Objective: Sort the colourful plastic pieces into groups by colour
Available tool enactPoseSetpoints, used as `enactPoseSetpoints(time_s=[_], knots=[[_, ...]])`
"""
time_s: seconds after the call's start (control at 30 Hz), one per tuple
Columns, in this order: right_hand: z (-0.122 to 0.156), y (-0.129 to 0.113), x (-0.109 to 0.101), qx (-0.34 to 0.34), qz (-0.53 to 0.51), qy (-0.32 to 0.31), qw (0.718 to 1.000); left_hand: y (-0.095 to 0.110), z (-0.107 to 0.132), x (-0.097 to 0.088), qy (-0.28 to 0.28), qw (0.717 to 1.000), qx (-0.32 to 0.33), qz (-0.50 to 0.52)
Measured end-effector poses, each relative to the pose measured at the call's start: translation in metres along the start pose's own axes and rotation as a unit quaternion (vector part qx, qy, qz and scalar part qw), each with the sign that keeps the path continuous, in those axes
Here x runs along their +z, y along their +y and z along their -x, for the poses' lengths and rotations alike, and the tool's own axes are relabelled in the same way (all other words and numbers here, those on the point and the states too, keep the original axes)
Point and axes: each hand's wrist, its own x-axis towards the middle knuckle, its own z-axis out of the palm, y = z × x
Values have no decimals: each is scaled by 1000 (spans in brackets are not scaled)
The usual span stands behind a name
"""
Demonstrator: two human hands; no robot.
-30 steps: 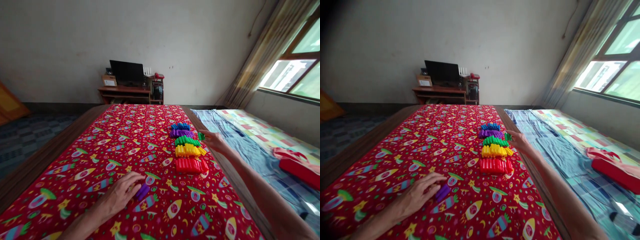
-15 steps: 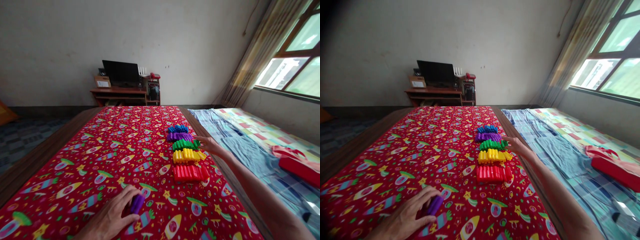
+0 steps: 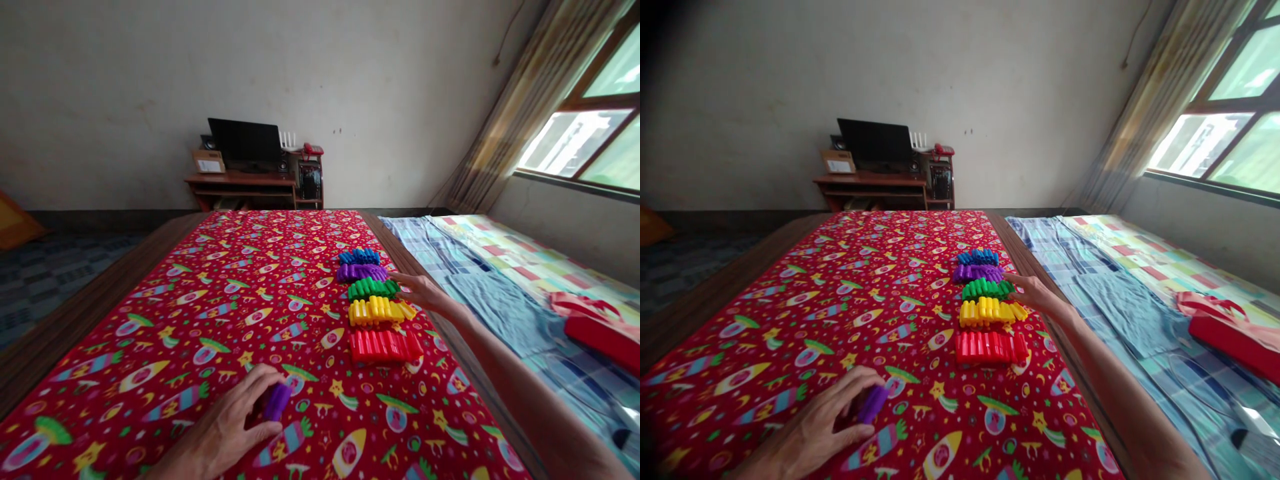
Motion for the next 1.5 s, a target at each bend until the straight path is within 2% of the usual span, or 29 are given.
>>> enactPoseSetpoints(time_s=[0.13,0.2,0.27,0.33,0.4,0.47,0.53,0.63,0.73,0.83,0.93,1.13,1.33,1.5], knots=[[1,0,-9,-3,13,25,1000,-2,-15,-10,66,997,29,2],[1,-12,-15,-6,7,62,998,4,-32,-16,71,997,29,21],[1,-38,-20,-35,-14,104,994,16,-56,-18,51,995,10,80],[-1,-72,-20,-100,-32,120,987,31,-83,-13,27,983,-20,182],[-6,-103,-18,-173,-11,93,980,43,-108,-3,43,964,-33,262],[-19,-118,-16,-186,48,66,979,48,-126,10,67,954,-24,291],[-36,-111,-17,-113,112,66,985,45,-134,20,85,960,-20,266],[-63,-77,-21,28,156,52,986,32,-133,27,107,972,-36,208],[-78,-46,-20,98,157,20,983,22,-128,27,117,975,-39,185],[-82,-37,-10,130,172,17,976,21,-126,29,114,981,-9,155],[-84,-44,0,147,203,1,968,23,-127,31,117,986,15,121],[-92,-51,7,154,224,-16,962,21,-125,33,115,988,11,103],[-82,-23,-2,192,173,72,964,24,-125,32,110,989,15,102],[-66,7,-1,260,169,50,949,21,-127,34,112,989,27,88]])
